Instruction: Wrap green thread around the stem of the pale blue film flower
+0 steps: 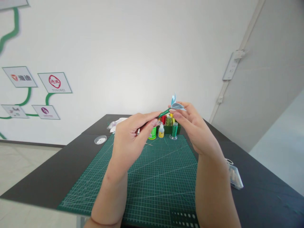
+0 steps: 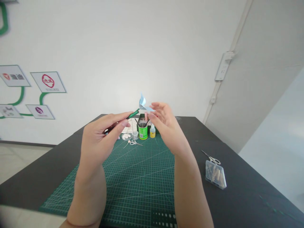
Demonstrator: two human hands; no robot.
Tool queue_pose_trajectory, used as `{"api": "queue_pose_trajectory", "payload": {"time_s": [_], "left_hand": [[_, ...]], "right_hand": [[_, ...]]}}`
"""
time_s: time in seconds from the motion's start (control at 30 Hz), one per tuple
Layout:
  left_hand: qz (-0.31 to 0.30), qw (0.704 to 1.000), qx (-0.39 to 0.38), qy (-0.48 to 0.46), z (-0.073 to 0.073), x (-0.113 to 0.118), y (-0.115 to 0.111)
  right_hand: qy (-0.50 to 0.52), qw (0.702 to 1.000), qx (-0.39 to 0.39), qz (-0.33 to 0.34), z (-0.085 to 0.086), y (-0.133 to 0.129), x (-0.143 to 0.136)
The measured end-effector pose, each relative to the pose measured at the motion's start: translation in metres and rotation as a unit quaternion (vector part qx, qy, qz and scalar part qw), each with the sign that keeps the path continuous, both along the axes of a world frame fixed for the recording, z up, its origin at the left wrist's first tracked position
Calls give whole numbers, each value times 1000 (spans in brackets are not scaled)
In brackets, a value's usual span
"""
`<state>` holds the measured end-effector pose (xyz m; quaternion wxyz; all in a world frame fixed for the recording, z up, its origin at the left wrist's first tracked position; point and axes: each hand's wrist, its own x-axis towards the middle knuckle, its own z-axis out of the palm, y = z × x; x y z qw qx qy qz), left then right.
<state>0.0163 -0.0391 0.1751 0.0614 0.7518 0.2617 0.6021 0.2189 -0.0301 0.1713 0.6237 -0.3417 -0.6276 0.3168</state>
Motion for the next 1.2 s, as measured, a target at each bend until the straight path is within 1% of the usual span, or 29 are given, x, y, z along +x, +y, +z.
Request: {"api": "queue_pose_trajectory", "payload": {"time_s": [0.1, 0.17, 0.27, 0.43, 0.53, 0.6, 0.7, 0.83, 1.0, 1.2], "left_hand": [[-3, 1000, 0, 1, 0, 2, 1], [-5, 1000, 1, 2, -1, 3, 1], [-5, 1000, -3, 3, -1, 4, 2], [10, 1000, 15, 19, -1, 5, 2], [15, 999, 18, 30, 0, 6, 0], [21, 999, 22, 19, 0, 7, 1], [38, 999, 25, -3, -2, 7, 2], [48, 999, 20, -2, -3, 7, 4], [32, 999, 21, -10, -1, 8, 0], [11, 1000, 17, 4, 1, 8, -3]], "right_hand": [[4, 997, 3, 77, 1, -11, -8], [23, 994, 23, 100, 1, -17, -15], [44, 994, 52, 89, 0, -19, -28], [38, 995, 22, 95, 2, -17, -39], [54, 996, 19, 66, 3, -15, -41], [72, 996, 25, 40, 2, -13, -43], [86, 995, 51, 17, 1, -13, -45], [68, 994, 85, -10, 1, -15, -47], [78, 992, 97, -27, 2, -17, -47], [95, 985, 124, -69, 1, -16, -47]]}}
